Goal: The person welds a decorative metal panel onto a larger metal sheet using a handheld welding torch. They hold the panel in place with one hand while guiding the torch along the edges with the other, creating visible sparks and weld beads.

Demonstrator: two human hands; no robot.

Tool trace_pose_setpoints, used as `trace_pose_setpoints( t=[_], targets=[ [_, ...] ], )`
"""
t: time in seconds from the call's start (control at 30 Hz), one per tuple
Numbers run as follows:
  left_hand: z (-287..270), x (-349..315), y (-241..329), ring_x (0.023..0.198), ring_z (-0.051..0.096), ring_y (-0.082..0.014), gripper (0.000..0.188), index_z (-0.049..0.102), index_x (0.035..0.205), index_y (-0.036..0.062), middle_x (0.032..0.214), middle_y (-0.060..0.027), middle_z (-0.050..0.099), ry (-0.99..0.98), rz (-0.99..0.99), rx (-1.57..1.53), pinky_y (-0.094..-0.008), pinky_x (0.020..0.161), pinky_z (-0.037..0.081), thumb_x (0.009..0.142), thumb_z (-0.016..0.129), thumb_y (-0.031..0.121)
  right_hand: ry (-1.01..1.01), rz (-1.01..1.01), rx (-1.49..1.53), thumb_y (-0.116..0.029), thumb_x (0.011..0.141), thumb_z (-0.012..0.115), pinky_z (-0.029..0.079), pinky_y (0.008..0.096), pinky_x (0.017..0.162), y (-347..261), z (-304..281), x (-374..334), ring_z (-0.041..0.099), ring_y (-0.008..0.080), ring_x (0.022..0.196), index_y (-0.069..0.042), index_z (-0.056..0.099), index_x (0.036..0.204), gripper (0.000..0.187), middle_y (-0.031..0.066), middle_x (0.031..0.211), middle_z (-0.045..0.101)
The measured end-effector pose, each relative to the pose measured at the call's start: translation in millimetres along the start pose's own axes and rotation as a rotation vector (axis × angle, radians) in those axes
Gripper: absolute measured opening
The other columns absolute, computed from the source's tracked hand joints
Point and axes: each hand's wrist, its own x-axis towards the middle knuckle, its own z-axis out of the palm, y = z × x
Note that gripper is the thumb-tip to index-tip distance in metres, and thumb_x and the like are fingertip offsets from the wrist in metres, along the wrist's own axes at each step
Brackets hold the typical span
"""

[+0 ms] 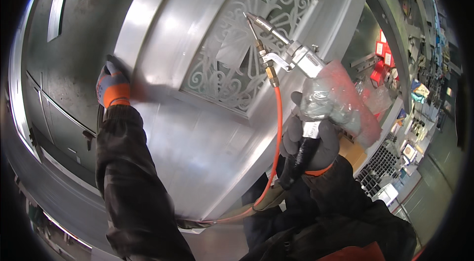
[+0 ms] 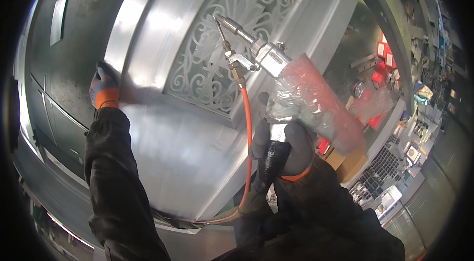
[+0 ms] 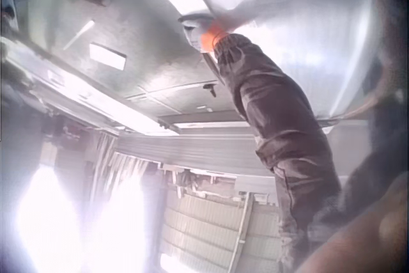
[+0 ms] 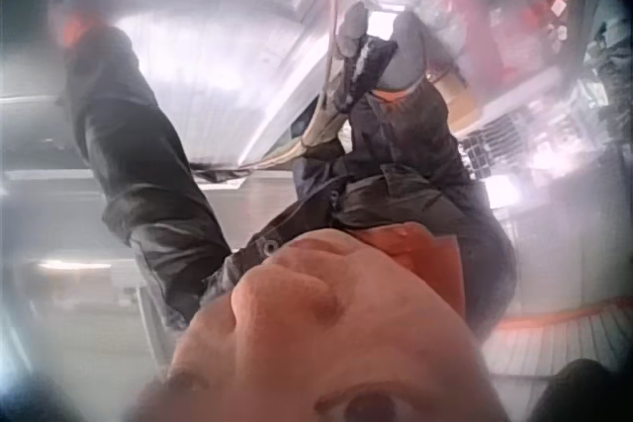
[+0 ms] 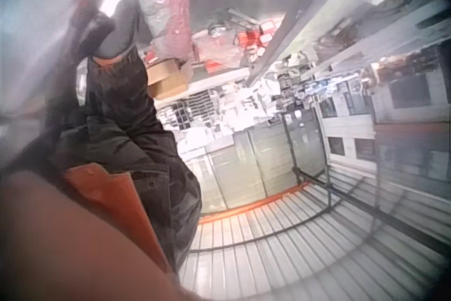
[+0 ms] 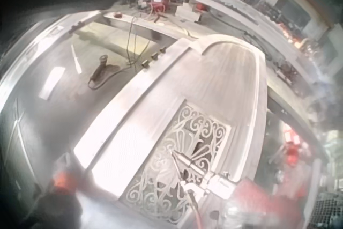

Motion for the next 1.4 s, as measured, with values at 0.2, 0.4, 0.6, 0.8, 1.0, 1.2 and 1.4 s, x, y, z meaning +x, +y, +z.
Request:
trace_pose_setpoints(
  t=[0.2,0.4,0.6,0.8,1.0,1.2,1.4],
  targets=[
    [10,-6,-7,0.113,0.065,-0.0419,0.069,0.068,0.125,0.0038,0.118,-0.0218,0.071,-0.035,0.035,-0.085,-0.0466,0.097,0.050,0.102,0.038,0.061,0.090,0.038,0.250,-0.053,0.099,0.044,0.053,0.0417,0.066,16,38,40,0.062,0.0293,0.071,0.003,0.057,0.116,0.060,0.0151,0.087,0.064],
    [3,-6,-15,0.115,0.064,-0.0404,0.064,0.070,0.124,0.0064,0.123,-0.0196,0.069,-0.015,-0.016,-0.014,-0.0458,0.098,0.050,0.102,0.040,0.059,-0.002,0.020,0.148,-0.054,0.101,0.050,0.047,0.0417,0.074,7,50,54,0.054,0.0210,0.079,-0.004,0.027,0.159,0.080,0.0053,0.098,0.058],
    [6,-10,-20,0.115,0.064,-0.0402,0.064,0.070,0.124,0.0080,0.122,-0.0189,0.069,0.019,0.038,0.001,-0.0460,0.099,0.050,0.103,0.038,0.060,0.207,0.107,0.364,-0.048,0.104,0.048,0.054,0.0507,0.087,-17,80,69,0.065,0.0290,0.087,-0.003,0.056,0.132,0.053,0.0128,0.109,0.066],
    [3,-9,-18,0.116,0.064,-0.0390,0.061,0.069,0.126,0.0081,0.123,-0.0184,0.069,-0.034,-0.034,0.033,-0.0462,0.099,0.049,0.103,0.041,0.058,-0.029,0.122,0.296,-0.050,0.103,0.049,0.054,0.0494,0.085,-15,74,81,0.065,0.0305,0.086,0.000,0.063,0.113,0.053,0.0147,0.095,0.065],
    [7,-7,-26,0.118,0.063,-0.0386,0.062,0.068,0.127,0.0070,0.126,-0.0185,0.068,-0.070,-0.055,0.066,-0.0462,0.100,0.049,0.103,0.040,0.057,0.119,0.109,0.192,-0.057,0.101,0.046,0.053,0.0387,0.078,1,82,103,0.064,0.0260,0.079,0.001,0.065,0.095,0.062,0.0133,0.082,0.064],
    [3,-10,-20,0.119,0.062,-0.0387,0.065,0.066,0.131,0.0068,0.127,-0.0185,0.068,-0.050,-0.051,0.087,-0.0455,0.101,0.048,0.103,0.038,0.059,0.220,0.042,0.229,-0.053,0.104,0.042,0.051,0.0399,0.076,-4,106,130,0.062,0.0261,0.079,0.002,0.064,0.093,0.060,0.0139,0.080,0.062],
    [0,-8,-19,0.119,0.063,-0.0389,0.065,0.065,0.132,0.0074,0.127,-0.0188,0.068,-0.093,-0.032,0.093,-0.0455,0.100,0.049,0.103,0.036,0.058,0.243,-0.002,0.208,-0.049,0.106,0.039,0.050,0.0418,0.073,-3,113,144,0.060,0.0277,0.074,0.002,0.062,0.092,0.058,0.0148,0.078,0.060]
  ],
)
